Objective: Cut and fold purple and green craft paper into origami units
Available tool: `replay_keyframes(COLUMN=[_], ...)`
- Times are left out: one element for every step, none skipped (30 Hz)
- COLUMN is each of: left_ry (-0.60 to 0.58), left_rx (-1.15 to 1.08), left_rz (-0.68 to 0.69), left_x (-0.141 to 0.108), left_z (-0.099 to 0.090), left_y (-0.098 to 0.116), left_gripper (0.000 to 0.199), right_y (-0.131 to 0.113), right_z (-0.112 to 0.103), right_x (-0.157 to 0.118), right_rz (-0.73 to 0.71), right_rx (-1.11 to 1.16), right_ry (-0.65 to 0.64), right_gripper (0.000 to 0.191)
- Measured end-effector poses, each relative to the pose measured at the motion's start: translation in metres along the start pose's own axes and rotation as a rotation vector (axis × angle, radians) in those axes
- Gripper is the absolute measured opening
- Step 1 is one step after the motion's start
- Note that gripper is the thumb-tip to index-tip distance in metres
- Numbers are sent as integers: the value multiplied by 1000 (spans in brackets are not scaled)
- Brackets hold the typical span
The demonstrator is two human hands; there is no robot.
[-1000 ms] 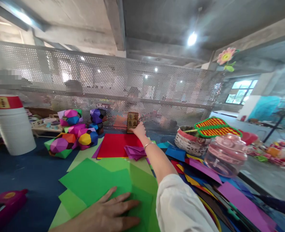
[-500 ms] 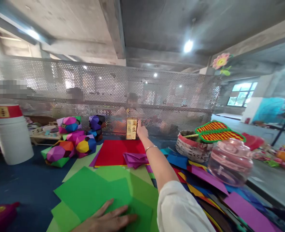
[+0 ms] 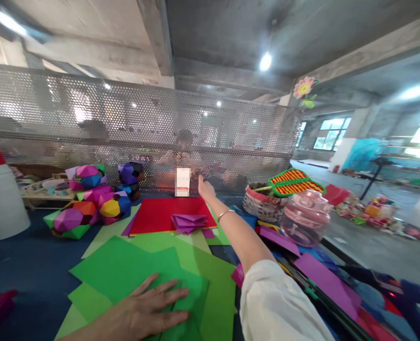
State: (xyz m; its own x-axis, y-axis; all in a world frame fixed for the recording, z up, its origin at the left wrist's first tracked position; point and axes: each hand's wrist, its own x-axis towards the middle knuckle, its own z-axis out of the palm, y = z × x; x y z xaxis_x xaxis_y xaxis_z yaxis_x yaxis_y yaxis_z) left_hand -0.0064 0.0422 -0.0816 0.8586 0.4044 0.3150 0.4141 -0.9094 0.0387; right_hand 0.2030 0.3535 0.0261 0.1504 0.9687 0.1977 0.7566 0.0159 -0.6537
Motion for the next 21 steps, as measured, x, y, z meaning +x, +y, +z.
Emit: replay_keyframes(left_ry=[-50, -98, -137, -145, -136, -144, -148, -144, -145, -137, -130, -123, -115, -109, -107, -108, -113, -118, -119, -118, -114], left_rx=[-65, -125, -181, -234, -277, -304, -325, -340, -348, -353, -358, -361, -362, -361, -357, -353, -350, -346, -345, -346, -347], left_rz=[-6, -35, -84, -125, -171, -205, -218, -226, -227, -230, -230, -228, -226, -222, -222, -224, -229, -234, -237, -235, -230], left_x=[1, 3, 4, 5, 5, 5, 5, 4, 3, 3, 2, 2, 1, 1, 1, 1, 1, 1, 0, 0, 0], left_z=[-10, -23, -36, -48, -58, -66, -71, -74, -74, -72, -70, -68, -65, -63, -62, -61, -60, -60, -60, -60, -60], left_y=[5, 10, 17, 23, 29, 34, 38, 40, 41, 41, 41, 40, 39, 39, 38, 38, 37, 37, 37, 37, 37], left_gripper=[55, 61, 65, 66, 66, 67, 66, 65, 64, 63, 62, 61, 60, 60, 59, 58, 58, 57, 56, 56, 56], right_y=[2, 3, 5, 7, 9, 12, 15, 19, 23, 27, 32, 38, 44, 51, 60, 69, 80, 93, 106, 120, 134], right_z=[-7, -15, -23, -31, -39, -48, -57, -67, -78, -89, -101, -113, -126, -138, -149, -160, -170, -178, -185, -191, -196], right_x=[-7, -16, -25, -35, -47, -60, -74, -90, -107, -126, -146, -168, -191, -214, -238, -261, -282, -302, -319, -333, -345], right_rz=[-14, -31, -49, -71, -93, -116, -146, -176, -213, -251, -293, -327, -360, -380, -405, -450, -475, -455, -405, -352, -324], right_rx=[-7, -15, -23, -31, -39, -47, -53, -61, -65, -68, -70, -73, -75, -78, -77, -72, -85, -102, -145, -198, -243], right_ry=[-4, -11, -20, -30, -42, -53, -68, -84, -98, -117, -135, -153, -165, -168, -173, -157, -110, -74, -49, -14, 45], right_gripper=[35, 35, 35, 35, 36, 36, 36, 34, 28, 21, 17, 15, 14, 16, 20, 23, 24, 26, 26, 26, 26])
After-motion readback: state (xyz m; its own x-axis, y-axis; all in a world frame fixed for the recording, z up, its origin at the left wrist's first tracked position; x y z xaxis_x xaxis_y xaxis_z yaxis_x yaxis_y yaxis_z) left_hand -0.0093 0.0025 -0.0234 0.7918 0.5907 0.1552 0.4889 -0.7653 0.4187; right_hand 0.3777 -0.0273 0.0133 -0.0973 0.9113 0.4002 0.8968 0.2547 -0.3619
